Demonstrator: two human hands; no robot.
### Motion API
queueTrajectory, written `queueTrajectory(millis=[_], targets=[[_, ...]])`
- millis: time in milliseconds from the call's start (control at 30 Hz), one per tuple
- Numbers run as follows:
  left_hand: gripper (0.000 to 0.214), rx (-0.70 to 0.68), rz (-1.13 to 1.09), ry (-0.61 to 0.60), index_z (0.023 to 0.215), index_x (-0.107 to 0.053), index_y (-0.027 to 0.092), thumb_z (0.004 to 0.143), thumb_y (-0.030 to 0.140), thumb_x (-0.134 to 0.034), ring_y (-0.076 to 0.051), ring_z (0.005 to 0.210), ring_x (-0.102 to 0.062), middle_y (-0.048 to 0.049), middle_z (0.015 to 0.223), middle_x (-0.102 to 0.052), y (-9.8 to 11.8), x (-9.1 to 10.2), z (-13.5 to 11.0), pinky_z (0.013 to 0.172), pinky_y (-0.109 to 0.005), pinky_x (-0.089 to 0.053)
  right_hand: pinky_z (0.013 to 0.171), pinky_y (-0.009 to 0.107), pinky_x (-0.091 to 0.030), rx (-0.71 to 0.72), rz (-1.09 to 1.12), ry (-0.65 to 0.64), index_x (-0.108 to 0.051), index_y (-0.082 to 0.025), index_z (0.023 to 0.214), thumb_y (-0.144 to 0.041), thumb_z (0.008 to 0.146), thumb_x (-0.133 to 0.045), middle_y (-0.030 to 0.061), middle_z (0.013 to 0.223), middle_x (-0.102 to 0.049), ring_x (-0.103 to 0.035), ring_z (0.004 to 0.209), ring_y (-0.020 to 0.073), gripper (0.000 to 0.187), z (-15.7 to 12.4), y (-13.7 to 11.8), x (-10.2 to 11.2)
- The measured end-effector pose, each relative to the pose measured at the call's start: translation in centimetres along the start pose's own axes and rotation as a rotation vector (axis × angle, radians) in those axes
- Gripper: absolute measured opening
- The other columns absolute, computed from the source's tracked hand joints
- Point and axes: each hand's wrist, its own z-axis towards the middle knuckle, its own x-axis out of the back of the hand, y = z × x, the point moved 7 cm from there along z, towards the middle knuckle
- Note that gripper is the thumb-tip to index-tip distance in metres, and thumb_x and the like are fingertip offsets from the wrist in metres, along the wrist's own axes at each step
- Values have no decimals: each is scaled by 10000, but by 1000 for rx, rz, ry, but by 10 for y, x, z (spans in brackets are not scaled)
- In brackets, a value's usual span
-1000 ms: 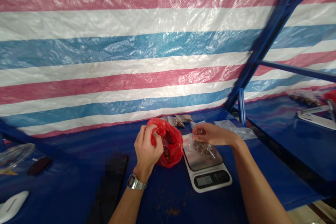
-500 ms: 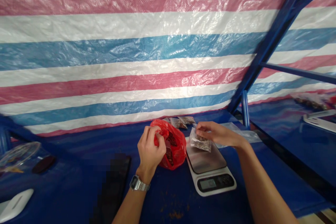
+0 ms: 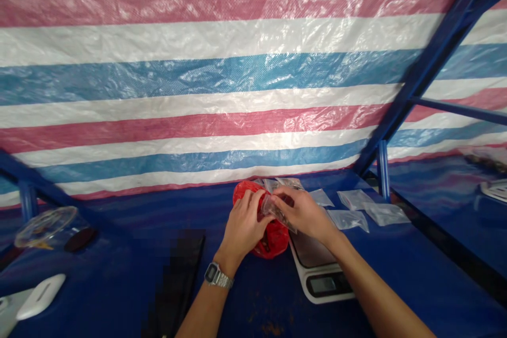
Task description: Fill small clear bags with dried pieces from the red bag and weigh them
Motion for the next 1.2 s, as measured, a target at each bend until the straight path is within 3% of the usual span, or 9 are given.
queueTrajectory(millis=[233,367,533,667,833,967,1067,1200], targets=[[575,5,22,-40,1376,-525,224,883,382,-774,-310,1121,-662,-94,1207,-603,0,-5,-1,974,-476,-585,797,354,-473,-29,-160,41,-738,-224,980,-384,1030,-481,78,963,-787,-711,878,263,306,-1,-1,1],[452,-35,44,-41,1387,-538,241,961,300,-675,-272,1079,-665,-88,1201,-598,0,-6,-1,963,-451,-587,744,335,-461,-2,-141,52,-746,-229,945,-365,1025,-482,60,909,-785,-705,816,243,308,0,2,-2],[418,-66,52,-32,1427,-523,237,1014,278,-576,-277,1166,-637,-100,1263,-595,2,-7,-2,1016,-463,-564,693,330,-444,0,-114,63,-719,-223,858,-378,1035,-469,37,816,-753,-670,731,222,343,1,5,-2],[580,-78,78,-13,1460,-502,233,927,312,-718,-310,1216,-610,-109,1297,-585,1,-7,-2,1036,-491,-557,765,336,-486,-2,-17,86,-732,-227,960,-380,1024,-505,43,937,-782,-700,845,234,281,2,7,1],[359,-105,106,71,1329,-604,236,972,201,-619,-276,1135,-635,-93,1205,-627,3,-1,0,987,-463,-575,788,328,-518,6,98,31,-731,-234,1090,-403,993,-589,42,1014,-787,-709,880,222,241,2,7,0],[445,-79,75,209,1416,-544,254,981,285,-635,-284,1208,-638,-114,1297,-611,1,8,-1,1008,-448,-576,735,301,-511,-6,264,-12,-730,-222,1045,-443,969,-640,26,918,-756,-671,782,184,250,3,8,3],[512,-10,25,270,1445,-507,240,966,329,-664,-296,1260,-633,-131,1346,-596,-4,12,-2,1035,-451,-571,765,296,-501,6,399,-55,-720,-202,958,-482,935,-693,27,902,-722,-648,803,175,282,3,11,12],[460,54,-11,290,1424,-520,231,988,327,-626,-293,1232,-662,-134,1338,-599,-7,17,-2,1024,-448,-582,703,282,-473,-74,493,-122,-730,-209,1036,-532,902,-723,14,877,-707,-617,749,158,350,-2,31,34]])
